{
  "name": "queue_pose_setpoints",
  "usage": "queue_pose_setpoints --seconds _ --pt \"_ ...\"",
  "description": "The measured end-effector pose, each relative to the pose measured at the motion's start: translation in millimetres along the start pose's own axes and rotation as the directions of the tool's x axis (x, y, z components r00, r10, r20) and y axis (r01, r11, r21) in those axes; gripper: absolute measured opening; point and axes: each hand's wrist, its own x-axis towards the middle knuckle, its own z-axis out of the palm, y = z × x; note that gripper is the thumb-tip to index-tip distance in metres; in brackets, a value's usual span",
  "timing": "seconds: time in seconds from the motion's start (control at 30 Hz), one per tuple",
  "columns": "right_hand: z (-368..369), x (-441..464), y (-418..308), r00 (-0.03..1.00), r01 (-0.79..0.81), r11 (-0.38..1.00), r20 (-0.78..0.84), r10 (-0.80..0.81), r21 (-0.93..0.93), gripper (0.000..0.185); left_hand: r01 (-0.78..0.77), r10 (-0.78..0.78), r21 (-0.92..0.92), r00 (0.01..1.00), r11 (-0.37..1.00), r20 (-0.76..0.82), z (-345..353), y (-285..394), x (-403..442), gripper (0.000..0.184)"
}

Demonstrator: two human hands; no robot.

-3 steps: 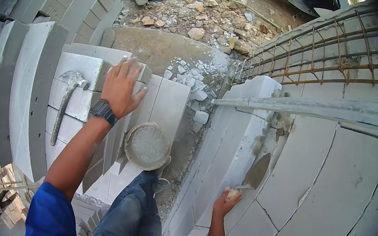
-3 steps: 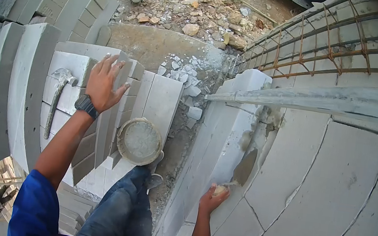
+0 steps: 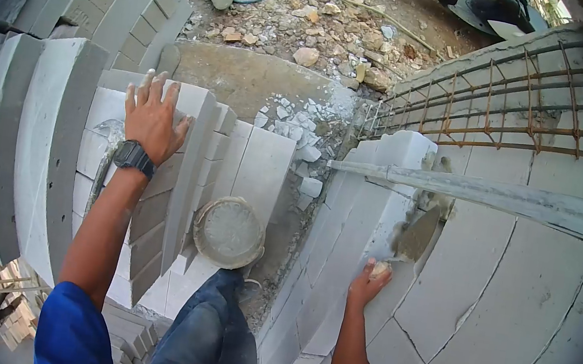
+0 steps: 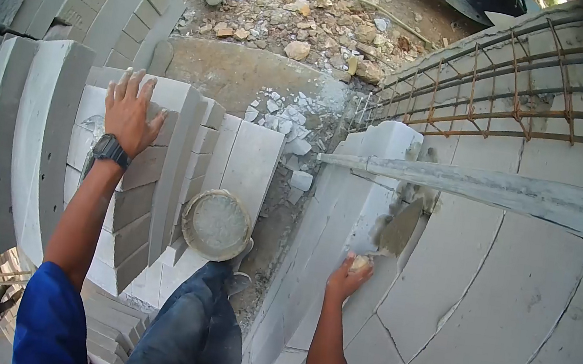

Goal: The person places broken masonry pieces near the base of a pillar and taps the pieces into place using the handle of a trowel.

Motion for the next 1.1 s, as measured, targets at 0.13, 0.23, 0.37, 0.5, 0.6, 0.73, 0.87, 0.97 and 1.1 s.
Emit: queue_pose_setpoints --seconds 0.13,0.23,0.37,0.5,0.6,0.73,0.87,0.97,1.1 --pt "26 94 -47 0.976 0.052 0.946 -0.183 -0.116 -0.321 0.063 0.215 -0.201 -0.037 0.954 0.976 0.223 21 -8 23 0.09" --pt "29 92 -60 0.969 0.03 0.914 -0.213 -0.126 -0.404 0.058 0.214 -0.206 0.006 0.931 0.977 0.301 28 -7 28 0.098" --pt "36 93 -60 0.974 0.012 0.864 -0.188 -0.123 -0.503 0.055 0.222 -0.201 -0.046 0.939 0.974 0.28 31 -9 29 0.09" --pt "36 96 -56 0.977 0.025 0.848 -0.166 -0.132 -0.53 0.058 0.248 -0.222 -0.041 0.921 0.968 0.321 27 -7 34 0.087" --pt "41 93 -43 0.962 0.057 0.824 -0.191 -0.197 -0.563 0.064 0.255 -0.228 -0.035 0.912 0.966 0.34 29 -7 37 0.085" --pt "40 88 -44 0.991 -0.04 0.82 -0.129 -0.041 -0.572 0.074 0.279 -0.236 -0.057 0.891 0.959 0.387 25 -5 43 0.081" --pt "35 89 -55 0.986 0.01 0.822 -0.129 -0.102 -0.57 0.07 0.313 -0.248 -0.064 0.848 0.948 0.468 19 0 53 0.08" --pt "20 87 -76 0.98 -0.165 0.861 0.019 0.198 -0.482 0.081 0.298 -0.232 -0.045 0.821 0.953 0.522 24 -4 56 0.081" --pt "12 108 -140 0.836 -0.403 0.778 0.152 0.527 -0.481 0.081 0.307 -0.23 -0.052 0.805 0.95 0.547 21 -7 53 0.078"
